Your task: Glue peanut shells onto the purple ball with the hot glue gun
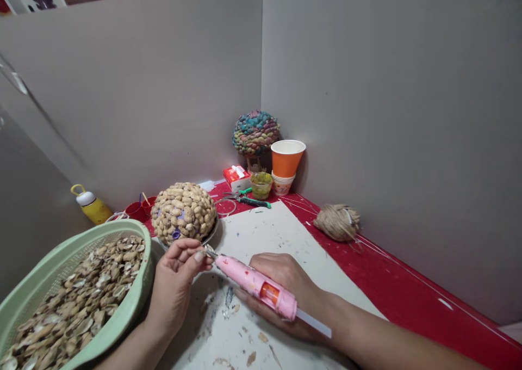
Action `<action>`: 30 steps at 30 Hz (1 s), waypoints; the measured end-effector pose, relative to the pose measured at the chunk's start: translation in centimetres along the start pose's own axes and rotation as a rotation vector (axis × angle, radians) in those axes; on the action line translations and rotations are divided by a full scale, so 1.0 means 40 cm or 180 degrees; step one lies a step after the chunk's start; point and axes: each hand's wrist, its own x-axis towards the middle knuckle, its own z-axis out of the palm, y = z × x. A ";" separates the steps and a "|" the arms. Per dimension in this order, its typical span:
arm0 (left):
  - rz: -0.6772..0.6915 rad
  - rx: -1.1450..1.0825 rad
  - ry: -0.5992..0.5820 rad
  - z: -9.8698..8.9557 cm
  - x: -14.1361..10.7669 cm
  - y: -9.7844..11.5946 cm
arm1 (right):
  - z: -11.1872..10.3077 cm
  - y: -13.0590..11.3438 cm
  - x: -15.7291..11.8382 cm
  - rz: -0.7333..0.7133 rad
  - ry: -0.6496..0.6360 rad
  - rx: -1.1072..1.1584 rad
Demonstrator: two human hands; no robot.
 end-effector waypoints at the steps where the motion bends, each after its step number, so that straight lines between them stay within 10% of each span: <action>1: -0.0030 -0.0035 -0.0010 -0.001 0.000 0.001 | -0.001 -0.002 0.001 0.0015 0.0020 0.0034; 18: -0.0287 -0.0292 -0.0374 -0.008 -0.002 0.025 | -0.024 -0.010 0.003 0.0678 -0.0377 0.1977; 30: -0.0413 -0.0334 -0.0411 -0.014 0.000 0.028 | -0.024 -0.006 0.009 0.0365 -0.0367 0.1152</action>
